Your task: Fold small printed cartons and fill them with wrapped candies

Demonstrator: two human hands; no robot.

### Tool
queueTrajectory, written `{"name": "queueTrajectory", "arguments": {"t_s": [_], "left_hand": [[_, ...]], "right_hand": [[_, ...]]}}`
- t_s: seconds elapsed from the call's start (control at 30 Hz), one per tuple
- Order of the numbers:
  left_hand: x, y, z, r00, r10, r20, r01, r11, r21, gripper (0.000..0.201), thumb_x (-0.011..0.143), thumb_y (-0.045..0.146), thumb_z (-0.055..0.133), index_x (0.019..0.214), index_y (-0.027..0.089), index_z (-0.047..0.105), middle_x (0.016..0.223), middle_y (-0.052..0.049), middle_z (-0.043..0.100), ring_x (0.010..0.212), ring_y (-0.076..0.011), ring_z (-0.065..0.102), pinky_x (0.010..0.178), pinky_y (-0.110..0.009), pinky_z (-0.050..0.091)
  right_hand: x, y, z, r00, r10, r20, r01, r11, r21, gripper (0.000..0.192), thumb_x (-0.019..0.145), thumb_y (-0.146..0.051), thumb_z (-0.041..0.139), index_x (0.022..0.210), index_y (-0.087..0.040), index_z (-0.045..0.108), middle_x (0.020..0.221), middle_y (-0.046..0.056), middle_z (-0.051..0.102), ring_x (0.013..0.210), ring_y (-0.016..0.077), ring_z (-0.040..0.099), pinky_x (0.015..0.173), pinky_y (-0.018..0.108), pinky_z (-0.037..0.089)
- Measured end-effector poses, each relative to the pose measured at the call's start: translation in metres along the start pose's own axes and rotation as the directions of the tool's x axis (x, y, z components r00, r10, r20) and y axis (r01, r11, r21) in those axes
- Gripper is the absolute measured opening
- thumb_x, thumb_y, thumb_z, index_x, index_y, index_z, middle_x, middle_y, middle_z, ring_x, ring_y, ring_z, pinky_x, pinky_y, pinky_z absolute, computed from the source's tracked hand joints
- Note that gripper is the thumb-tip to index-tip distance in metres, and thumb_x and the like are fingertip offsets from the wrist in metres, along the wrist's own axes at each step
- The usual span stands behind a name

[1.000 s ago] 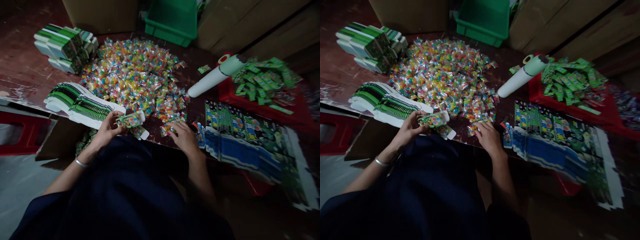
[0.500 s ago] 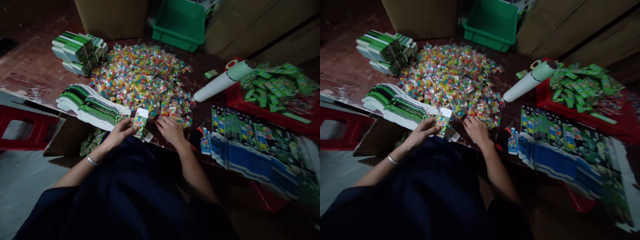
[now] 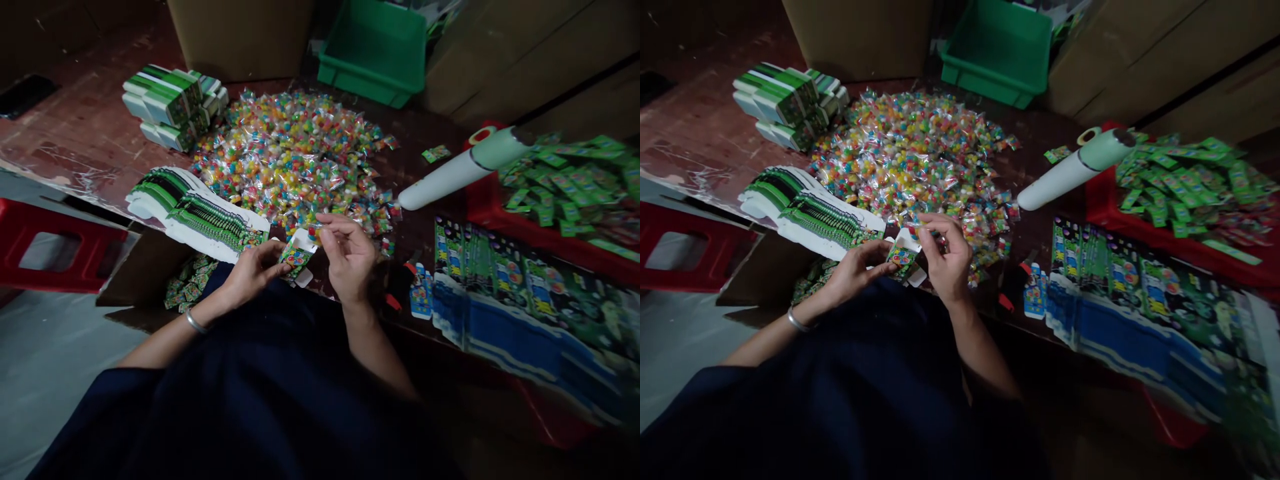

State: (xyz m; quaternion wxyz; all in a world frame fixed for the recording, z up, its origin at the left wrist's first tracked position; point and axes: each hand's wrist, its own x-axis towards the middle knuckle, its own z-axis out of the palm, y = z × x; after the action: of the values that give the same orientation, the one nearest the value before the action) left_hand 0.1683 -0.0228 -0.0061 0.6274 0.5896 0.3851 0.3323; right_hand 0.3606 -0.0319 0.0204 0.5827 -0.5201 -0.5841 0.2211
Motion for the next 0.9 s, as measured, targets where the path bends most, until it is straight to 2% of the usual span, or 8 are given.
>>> {"name": "queueTrajectory", "arguments": {"t_s": [0.13, 0.27, 0.5, 0.57, 0.63, 0.73, 0.8, 0.9], "left_hand": [[0.000, -0.001, 0.002, 1.000, -0.018, 0.014, 0.019, 0.999, -0.028, 0.029, 0.087, 0.034, 0.079, 0.107, 0.016, 0.066, 0.098, -0.007, 0.078, 0.088, -0.0191, 0.074, 0.081, -0.031, 0.060], [0.002, -0.001, 0.005, 1.000, -0.005, -0.018, 0.003, 0.995, -0.097, 0.032, 0.085, 0.032, 0.082, 0.107, 0.015, 0.065, 0.101, -0.007, 0.077, 0.091, -0.0182, 0.074, 0.084, -0.030, 0.062], [0.000, 0.002, 0.006, 0.996, 0.011, -0.091, -0.023, 0.992, -0.127, 0.032, 0.084, 0.033, 0.084, 0.102, 0.015, 0.065, 0.095, -0.006, 0.076, 0.085, -0.0170, 0.075, 0.076, -0.026, 0.062], [0.000, 0.002, 0.006, 0.994, 0.017, -0.111, -0.030, 0.993, -0.118, 0.033, 0.083, 0.034, 0.084, 0.103, 0.015, 0.066, 0.094, -0.006, 0.075, 0.081, -0.0158, 0.074, 0.072, -0.024, 0.062], [0.000, 0.002, 0.006, 0.989, 0.033, -0.142, -0.050, 0.992, -0.118, 0.036, 0.083, 0.034, 0.085, 0.107, 0.015, 0.065, 0.097, -0.006, 0.073, 0.079, -0.0146, 0.073, 0.070, -0.023, 0.062], [-0.002, 0.002, 0.007, 0.969, 0.128, -0.209, -0.156, 0.980, -0.123, 0.051, 0.082, 0.031, 0.085, 0.125, 0.020, 0.061, 0.110, -0.007, 0.069, 0.086, -0.0147, 0.070, 0.073, -0.024, 0.063], [-0.003, 0.002, 0.007, 0.959, 0.186, -0.215, -0.216, 0.968, -0.125, 0.058, 0.085, 0.029, 0.083, 0.136, 0.024, 0.056, 0.113, -0.006, 0.065, 0.083, -0.0128, 0.068, 0.072, -0.023, 0.062], [-0.004, 0.003, 0.007, 0.971, 0.186, -0.154, -0.209, 0.966, -0.153, 0.049, 0.090, 0.027, 0.079, 0.135, 0.025, 0.058, 0.111, -0.004, 0.062, 0.070, -0.0076, 0.064, 0.064, -0.021, 0.058]], "right_hand": [[0.004, 0.006, 0.004, 0.996, 0.001, -0.089, 0.013, 0.987, 0.158, 0.008, 0.099, -0.033, 0.067, 0.096, -0.026, 0.067, 0.114, 0.005, 0.079, 0.113, 0.0233, 0.073, 0.098, 0.043, 0.059], [0.004, 0.010, 0.008, 1.000, -0.002, -0.021, 0.007, 0.977, 0.214, 0.005, 0.099, -0.031, 0.066, 0.097, -0.028, 0.068, 0.117, 0.004, 0.078, 0.118, 0.0225, 0.071, 0.099, 0.041, 0.059], [-0.005, 0.014, 0.010, 0.994, 0.013, 0.112, -0.027, 0.992, 0.121, 0.007, 0.099, -0.032, 0.064, 0.102, -0.025, 0.067, 0.130, 0.008, 0.073, 0.123, 0.0254, 0.069, 0.105, 0.048, 0.057], [-0.003, 0.011, 0.007, 0.991, -0.040, 0.126, 0.036, 0.999, 0.036, 0.007, 0.099, -0.031, 0.064, 0.101, -0.026, 0.068, 0.127, 0.008, 0.075, 0.125, 0.0265, 0.067, 0.109, 0.051, 0.054], [0.000, 0.008, 0.002, 0.980, -0.142, 0.137, 0.156, 0.983, -0.095, 0.008, 0.099, -0.029, 0.064, 0.096, -0.027, 0.071, 0.122, 0.006, 0.078, 0.128, 0.0277, 0.066, 0.114, 0.055, 0.050], [0.000, 0.005, -0.004, 0.960, -0.221, 0.173, 0.249, 0.955, -0.160, 0.013, 0.100, -0.027, 0.062, 0.098, -0.028, 0.075, 0.123, 0.005, 0.078, 0.125, 0.0278, 0.068, 0.114, 0.055, 0.051], [-0.007, 0.006, -0.004, 0.975, -0.151, 0.166, 0.167, 0.982, -0.086, 0.017, 0.100, -0.029, 0.062, 0.113, -0.028, 0.074, 0.122, 0.006, 0.078, 0.115, 0.0260, 0.073, 0.102, 0.048, 0.059], [-0.021, 0.013, 0.001, 0.989, -0.008, 0.149, 0.008, 1.000, 0.000, 0.026, 0.098, -0.034, 0.067, 0.124, -0.029, 0.071, 0.111, 0.005, 0.080, 0.095, 0.0223, 0.078, 0.082, 0.037, 0.065]]}}
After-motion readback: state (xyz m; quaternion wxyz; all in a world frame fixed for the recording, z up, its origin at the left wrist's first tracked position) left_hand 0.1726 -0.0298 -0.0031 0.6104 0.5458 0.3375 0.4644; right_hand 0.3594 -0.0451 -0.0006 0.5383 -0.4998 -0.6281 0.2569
